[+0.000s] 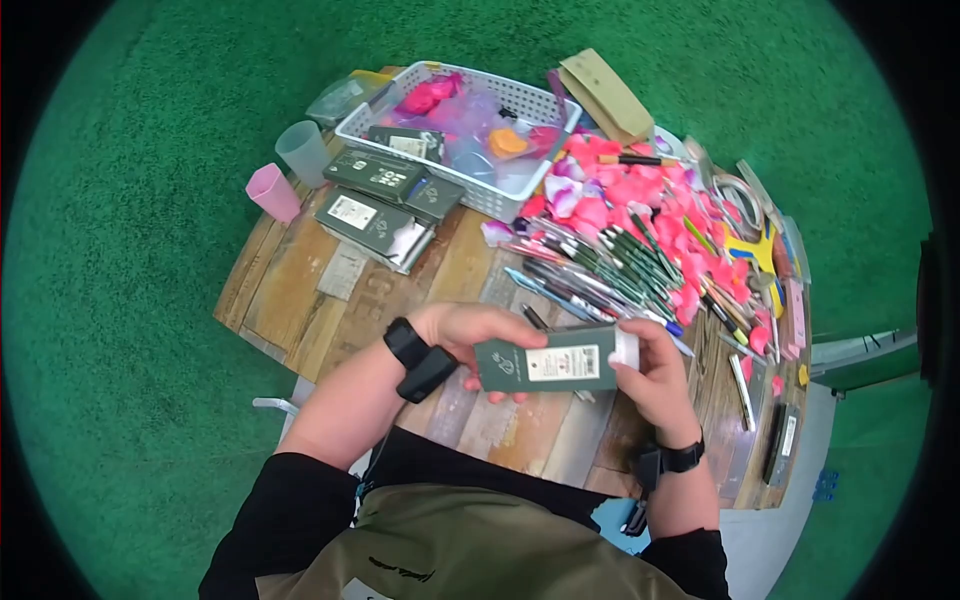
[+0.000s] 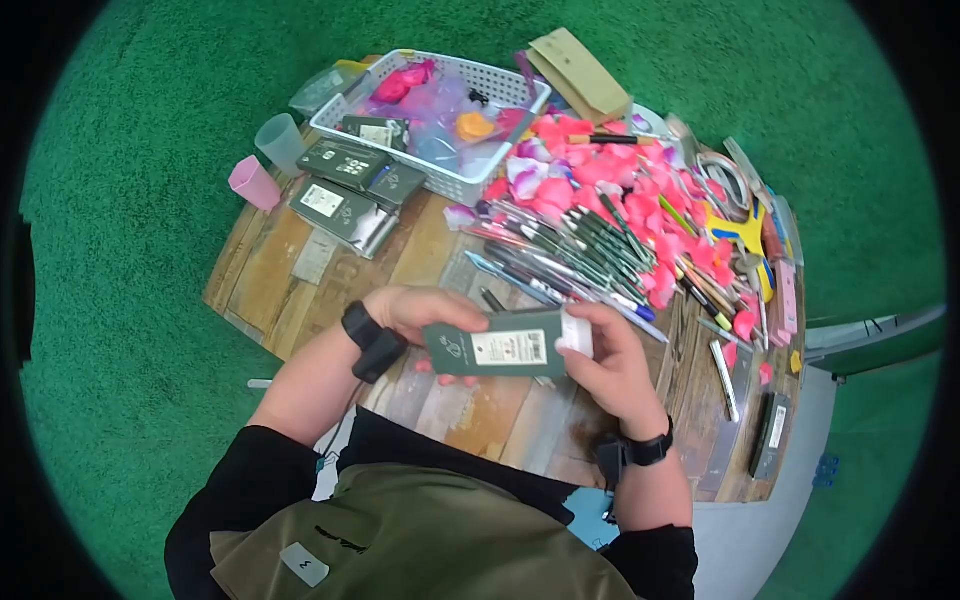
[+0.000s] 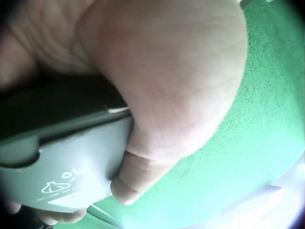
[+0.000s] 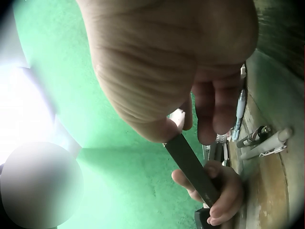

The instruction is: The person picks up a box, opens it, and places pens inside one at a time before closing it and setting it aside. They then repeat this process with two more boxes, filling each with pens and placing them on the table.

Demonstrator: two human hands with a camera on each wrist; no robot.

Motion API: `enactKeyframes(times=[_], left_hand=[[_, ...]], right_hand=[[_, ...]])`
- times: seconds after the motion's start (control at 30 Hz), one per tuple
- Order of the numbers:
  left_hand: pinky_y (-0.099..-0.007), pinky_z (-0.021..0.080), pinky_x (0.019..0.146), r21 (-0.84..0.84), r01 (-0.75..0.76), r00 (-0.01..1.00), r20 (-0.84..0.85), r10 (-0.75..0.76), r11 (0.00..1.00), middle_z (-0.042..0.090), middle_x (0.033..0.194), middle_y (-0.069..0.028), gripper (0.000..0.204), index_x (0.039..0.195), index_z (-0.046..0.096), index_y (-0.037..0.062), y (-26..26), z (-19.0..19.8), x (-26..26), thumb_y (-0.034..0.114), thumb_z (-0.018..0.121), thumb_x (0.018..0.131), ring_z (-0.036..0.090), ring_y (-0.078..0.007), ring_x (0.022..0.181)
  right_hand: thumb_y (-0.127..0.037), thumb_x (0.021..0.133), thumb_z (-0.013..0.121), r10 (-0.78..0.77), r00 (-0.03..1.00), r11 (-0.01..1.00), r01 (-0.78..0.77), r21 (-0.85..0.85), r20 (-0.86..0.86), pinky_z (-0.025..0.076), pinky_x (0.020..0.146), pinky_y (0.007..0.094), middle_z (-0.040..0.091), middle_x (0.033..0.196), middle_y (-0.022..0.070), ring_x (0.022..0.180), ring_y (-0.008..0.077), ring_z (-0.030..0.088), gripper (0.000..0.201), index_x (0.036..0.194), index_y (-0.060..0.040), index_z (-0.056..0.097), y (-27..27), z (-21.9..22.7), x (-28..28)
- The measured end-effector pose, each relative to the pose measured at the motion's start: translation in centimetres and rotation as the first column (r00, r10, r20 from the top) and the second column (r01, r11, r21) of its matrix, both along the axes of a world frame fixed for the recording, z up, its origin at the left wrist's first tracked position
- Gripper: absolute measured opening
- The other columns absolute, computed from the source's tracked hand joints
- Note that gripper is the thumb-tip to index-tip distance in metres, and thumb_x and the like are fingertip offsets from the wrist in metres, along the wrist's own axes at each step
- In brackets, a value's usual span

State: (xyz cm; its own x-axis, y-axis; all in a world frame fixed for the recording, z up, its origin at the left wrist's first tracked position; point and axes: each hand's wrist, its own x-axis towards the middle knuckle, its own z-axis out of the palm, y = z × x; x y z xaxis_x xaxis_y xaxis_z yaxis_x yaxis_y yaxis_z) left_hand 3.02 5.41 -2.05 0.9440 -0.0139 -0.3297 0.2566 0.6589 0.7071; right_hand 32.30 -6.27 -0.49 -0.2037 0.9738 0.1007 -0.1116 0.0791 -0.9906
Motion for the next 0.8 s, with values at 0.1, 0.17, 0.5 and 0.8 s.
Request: enactKeyframes(times=[0.1, 0.17, 0.5, 0.8], left_hand=[[-0.0274, 0.052, 0.04, -0.021, 0.018, 0.999, -0.032, -0.019, 1.0, 0.076, 0.099, -0.0175, 0.057, 0.134, 0.062, -0.0017, 0.0, 0.5, 0.3, 0.049, 0.05, 0.111, 0.076, -0.0212, 0.068], [-0.0277, 0.052, 0.042, -0.046, 0.046, 0.997, -0.053, -0.049, 0.998, 0.077, 0.098, -0.0152, 0.057, 0.133, 0.062, -0.0006, 0.3, 0.6, 0.8, 0.05, 0.051, 0.11, 0.075, -0.0201, 0.067], [-0.0274, 0.058, 0.054, -0.163, 0.158, 0.972, -0.148, -0.182, 0.974, 0.075, 0.115, -0.0199, 0.071, 0.139, 0.058, -0.0073, 1.6, 0.3, 0.2, 0.054, 0.062, 0.103, 0.077, -0.0222, 0.089], [-0.0288, 0.057, 0.055, -0.181, 0.125, 0.966, -0.201, -0.161, 0.975, 0.074, 0.116, -0.0244, 0.076, 0.138, 0.058, -0.0081, 1.8, 1.4, 0.8, 0.054, 0.068, 0.097, 0.078, -0.0276, 0.093]], right_hand=[[0.003, 0.096, 0.072, -0.042, 0.999, 0.999, 0.042, -0.023, 0.016, 0.05, 0.104, 0.0327, 0.066, 0.131, 0.0062, 0.119, 0.0154, 0.063, 0.046, 0.141, -0.0023, 0.06, -0.2, -0.4, 0.3], [0.001, 0.097, 0.073, -0.032, 0.996, 0.997, 0.038, -0.07, 0.08, 0.051, 0.103, 0.0331, 0.066, 0.13, 0.0062, 0.119, 0.0164, 0.064, 0.045, 0.141, -0.0019, 0.061, -0.1, -0.3, 0.8], [-0.012, 0.094, 0.078, 0.124, 0.963, 0.982, -0.153, 0.107, 0.238, 0.055, 0.098, 0.0372, 0.072, 0.133, 0.0163, 0.114, 0.0255, 0.071, 0.051, 0.142, -0.0043, 0.065, 1.7, 0.8, 2.0], [-0.011, 0.092, 0.076, 0.15, 0.973, 0.977, -0.173, 0.126, 0.176, 0.056, 0.078, 0.0325, 0.073, 0.13, 0.0117, 0.097, 0.019, 0.071, 0.053, 0.143, -0.0063, 0.064, 1.6, -0.2, 2.0]])
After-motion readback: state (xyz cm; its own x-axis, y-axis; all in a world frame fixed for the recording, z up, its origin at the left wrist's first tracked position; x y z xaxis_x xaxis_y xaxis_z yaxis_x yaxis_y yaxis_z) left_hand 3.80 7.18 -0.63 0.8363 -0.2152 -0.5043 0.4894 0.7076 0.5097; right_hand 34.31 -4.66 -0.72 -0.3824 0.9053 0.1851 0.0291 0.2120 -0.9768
